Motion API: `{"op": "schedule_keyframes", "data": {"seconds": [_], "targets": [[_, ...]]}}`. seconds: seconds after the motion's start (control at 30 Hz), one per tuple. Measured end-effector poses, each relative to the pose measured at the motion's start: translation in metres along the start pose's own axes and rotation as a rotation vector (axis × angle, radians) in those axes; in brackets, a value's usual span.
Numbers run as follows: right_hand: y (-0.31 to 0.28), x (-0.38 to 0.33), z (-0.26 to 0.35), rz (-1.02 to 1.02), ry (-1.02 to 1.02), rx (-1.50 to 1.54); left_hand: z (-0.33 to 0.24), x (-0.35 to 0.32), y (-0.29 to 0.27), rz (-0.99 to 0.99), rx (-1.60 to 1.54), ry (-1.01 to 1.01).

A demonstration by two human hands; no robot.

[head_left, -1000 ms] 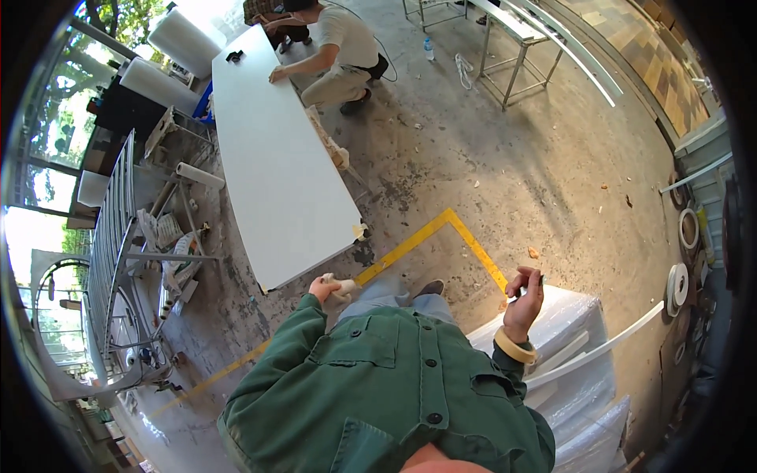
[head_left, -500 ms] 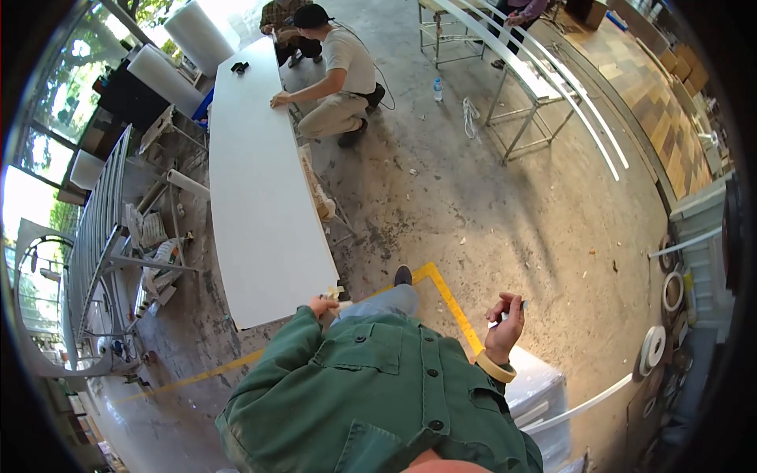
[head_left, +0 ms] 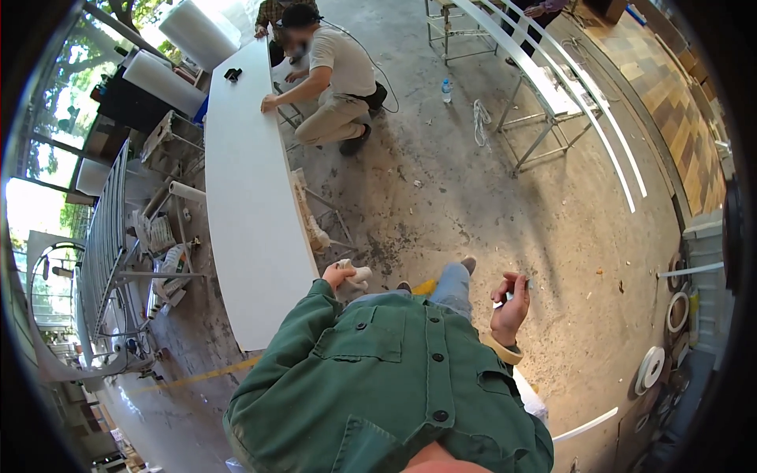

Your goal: Cleaning and preparing curved white furniture components using a cloth and a small scraping tool.

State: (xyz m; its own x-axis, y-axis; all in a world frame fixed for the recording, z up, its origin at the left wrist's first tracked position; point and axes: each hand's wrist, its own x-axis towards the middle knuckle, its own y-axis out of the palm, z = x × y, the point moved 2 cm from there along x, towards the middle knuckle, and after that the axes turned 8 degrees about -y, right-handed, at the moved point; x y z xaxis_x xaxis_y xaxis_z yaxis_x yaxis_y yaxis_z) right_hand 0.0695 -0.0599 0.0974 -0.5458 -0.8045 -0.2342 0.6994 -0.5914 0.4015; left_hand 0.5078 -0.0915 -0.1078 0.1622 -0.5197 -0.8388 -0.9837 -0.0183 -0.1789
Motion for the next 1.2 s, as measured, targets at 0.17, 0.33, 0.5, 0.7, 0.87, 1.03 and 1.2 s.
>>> {"op": "schedule_keyframes", "data": {"seconds": [0.17, 0.33, 0.5, 0.7, 0.87, 1.03, 1.2], "targets": [[0.019, 0.096, 0.021, 0.055, 0.047, 0.004, 0.010, 0.014, 0.024, -0.129, -0.030, -0.164], [0.041, 0.204, 0.053, 0.160, 0.054, -0.057, -0.040, 0.006, 0.076, -0.176, -0.198, -0.245], [0.081, 0.304, 0.070, 0.323, 0.033, -0.192, -0.095, 0.030, 0.111, -0.194, -0.253, -0.127], [0.153, 0.379, 0.047, 0.384, 0.082, -0.140, -0.133, 0.065, 0.108, -0.211, -0.348, -0.146], [0.225, 0.417, 0.009, 0.377, 0.160, -0.063, -0.173, 0.117, 0.085, -0.361, -0.073, -0.313], [0.279, 0.445, 0.003, 0.436, 0.195, -0.054, -0.265, 0.166, 0.077, -0.277, -0.379, -0.084], [0.318, 0.499, -0.005, 0.474, 0.186, -0.108, -0.359, 0.202, 0.072, -0.254, -0.489, 0.099]]}}
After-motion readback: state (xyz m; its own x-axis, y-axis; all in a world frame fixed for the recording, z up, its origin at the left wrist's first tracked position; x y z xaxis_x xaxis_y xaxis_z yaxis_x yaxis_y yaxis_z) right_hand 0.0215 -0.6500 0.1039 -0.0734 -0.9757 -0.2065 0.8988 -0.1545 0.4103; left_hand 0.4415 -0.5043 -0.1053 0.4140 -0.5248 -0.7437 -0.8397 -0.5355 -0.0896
